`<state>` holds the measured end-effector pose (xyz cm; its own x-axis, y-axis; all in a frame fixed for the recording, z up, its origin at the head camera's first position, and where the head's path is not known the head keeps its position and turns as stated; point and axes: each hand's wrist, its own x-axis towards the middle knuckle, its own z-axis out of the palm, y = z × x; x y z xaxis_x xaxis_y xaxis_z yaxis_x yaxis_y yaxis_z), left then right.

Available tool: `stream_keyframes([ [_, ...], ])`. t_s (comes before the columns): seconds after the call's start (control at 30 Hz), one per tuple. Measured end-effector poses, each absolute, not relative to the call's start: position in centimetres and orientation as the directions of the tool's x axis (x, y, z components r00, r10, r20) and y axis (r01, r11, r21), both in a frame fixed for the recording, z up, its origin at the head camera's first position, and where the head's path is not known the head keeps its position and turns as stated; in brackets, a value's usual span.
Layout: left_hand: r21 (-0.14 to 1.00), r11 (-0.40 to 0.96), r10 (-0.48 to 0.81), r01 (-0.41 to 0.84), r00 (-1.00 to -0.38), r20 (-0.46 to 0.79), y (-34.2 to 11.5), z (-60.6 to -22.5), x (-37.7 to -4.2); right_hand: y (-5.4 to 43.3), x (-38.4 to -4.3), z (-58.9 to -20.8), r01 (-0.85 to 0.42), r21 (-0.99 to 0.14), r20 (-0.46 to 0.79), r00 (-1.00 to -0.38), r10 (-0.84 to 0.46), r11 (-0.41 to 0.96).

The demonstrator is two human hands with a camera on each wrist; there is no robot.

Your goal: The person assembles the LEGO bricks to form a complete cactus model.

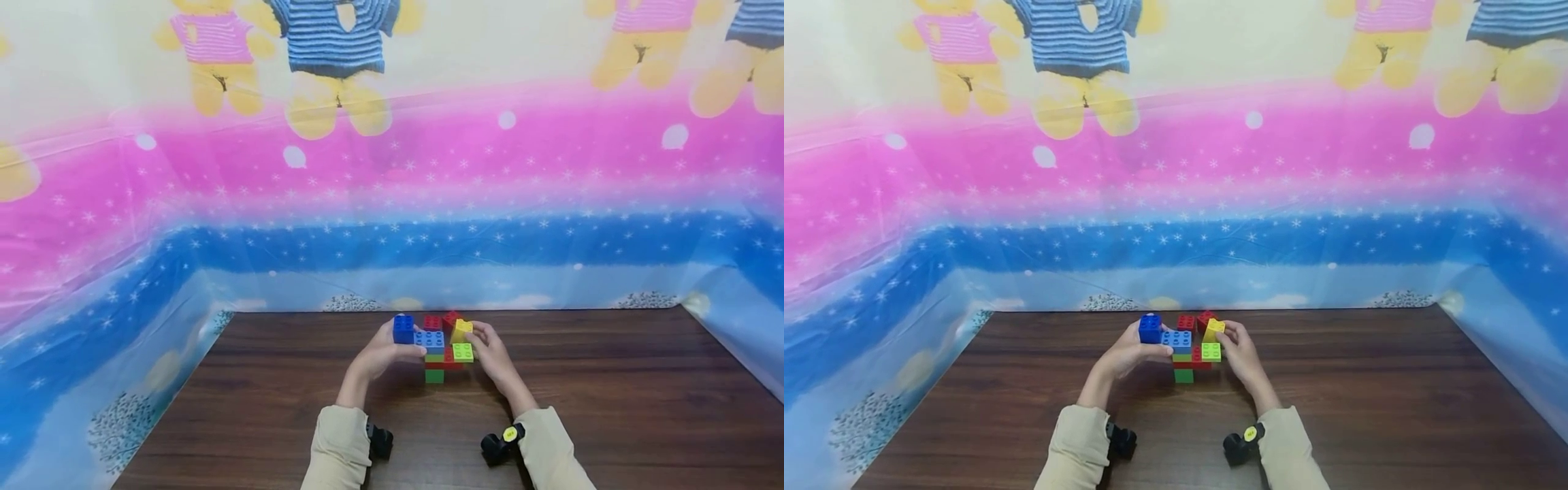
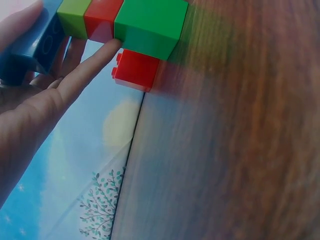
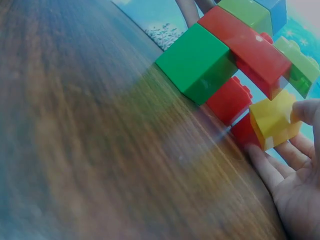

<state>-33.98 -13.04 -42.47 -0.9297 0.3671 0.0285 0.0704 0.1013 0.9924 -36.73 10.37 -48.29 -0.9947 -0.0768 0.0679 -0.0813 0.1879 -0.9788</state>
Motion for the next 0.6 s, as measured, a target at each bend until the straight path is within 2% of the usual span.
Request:
stream_keyframes([
  [0.33,0.995,0.081,0.374,0.054,-0.927,0.021,-13.0,-42.3,-33.8,10.6,-36.5,-47.9,-0.036,-0.996,0.03,-0.997,-0.067,0.087],
  [0.6,0.996,0.076,0.382,0.056,-0.924,0.023,-12.9,-42.4,-33.9,11.1,-36.3,-47.2,0.041,-0.994,-0.034,-0.997,-0.069,-0.097],
])
